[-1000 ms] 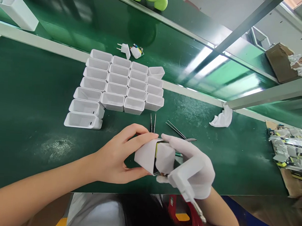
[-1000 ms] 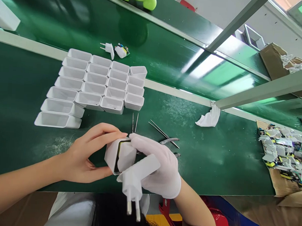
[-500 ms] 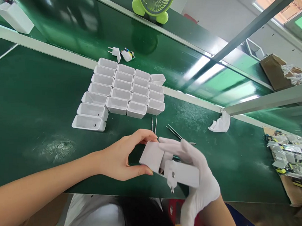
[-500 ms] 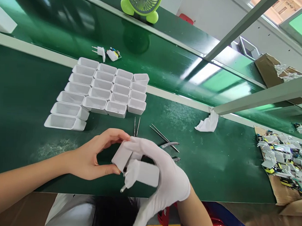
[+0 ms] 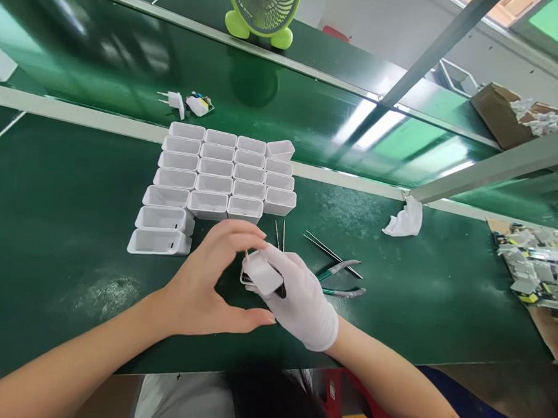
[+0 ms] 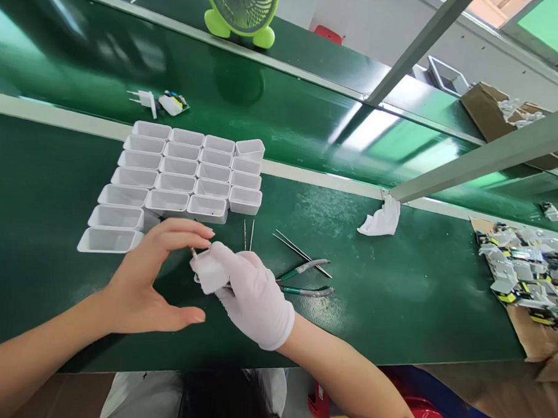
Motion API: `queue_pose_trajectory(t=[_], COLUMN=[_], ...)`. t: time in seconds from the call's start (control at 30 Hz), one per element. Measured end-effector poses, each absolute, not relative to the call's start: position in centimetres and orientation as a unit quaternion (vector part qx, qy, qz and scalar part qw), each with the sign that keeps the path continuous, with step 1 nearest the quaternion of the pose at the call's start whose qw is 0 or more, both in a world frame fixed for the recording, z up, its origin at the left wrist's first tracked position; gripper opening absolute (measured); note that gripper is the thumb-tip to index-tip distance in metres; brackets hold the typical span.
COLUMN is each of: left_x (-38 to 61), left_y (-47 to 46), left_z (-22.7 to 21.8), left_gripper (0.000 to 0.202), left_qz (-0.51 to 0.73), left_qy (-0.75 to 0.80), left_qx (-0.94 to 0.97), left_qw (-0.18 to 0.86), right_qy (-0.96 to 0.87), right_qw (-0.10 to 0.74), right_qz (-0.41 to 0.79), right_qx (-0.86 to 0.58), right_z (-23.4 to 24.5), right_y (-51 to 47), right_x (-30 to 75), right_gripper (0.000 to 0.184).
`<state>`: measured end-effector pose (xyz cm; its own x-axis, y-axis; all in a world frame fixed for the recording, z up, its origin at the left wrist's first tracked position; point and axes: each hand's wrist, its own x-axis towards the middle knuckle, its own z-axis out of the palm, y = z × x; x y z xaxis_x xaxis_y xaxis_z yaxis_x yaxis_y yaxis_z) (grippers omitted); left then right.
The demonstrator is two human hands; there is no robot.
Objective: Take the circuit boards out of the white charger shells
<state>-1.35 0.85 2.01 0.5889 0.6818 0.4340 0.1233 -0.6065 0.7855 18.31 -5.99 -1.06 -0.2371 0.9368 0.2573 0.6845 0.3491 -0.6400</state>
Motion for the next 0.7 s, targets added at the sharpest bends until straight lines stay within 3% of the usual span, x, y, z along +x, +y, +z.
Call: queue_pose_trajectory(t=[0.2, 0.47, 0.7], left_x=[-0.3, -0.1, -0.6], left_y=[-0.2, 0.4, 0.5], left_z=[1.6, 1.3, 1.4], left_gripper=[0.054, 0.035, 0.013], left_qz=[0.357, 0.380, 0.402], left_qy=[0.285, 0.248, 0.175], left_qx=[0.840, 0.820, 0.817], left_qw=[0.293, 0.349, 0.375], right_qy=[-0.743, -0.735, -0.746], right_qw=[0.374, 0.406, 0.376], right_qz=[0.122, 0.137, 0.151], right_qx=[-0.542, -0.525, -0.528], right_z=[-1.7, -2.0, -1.8], right_y=[-5.7, -5.8, -5.7], right_x=[18.9, 18.9, 19.4], right_gripper=[0.069, 0.064, 0.053])
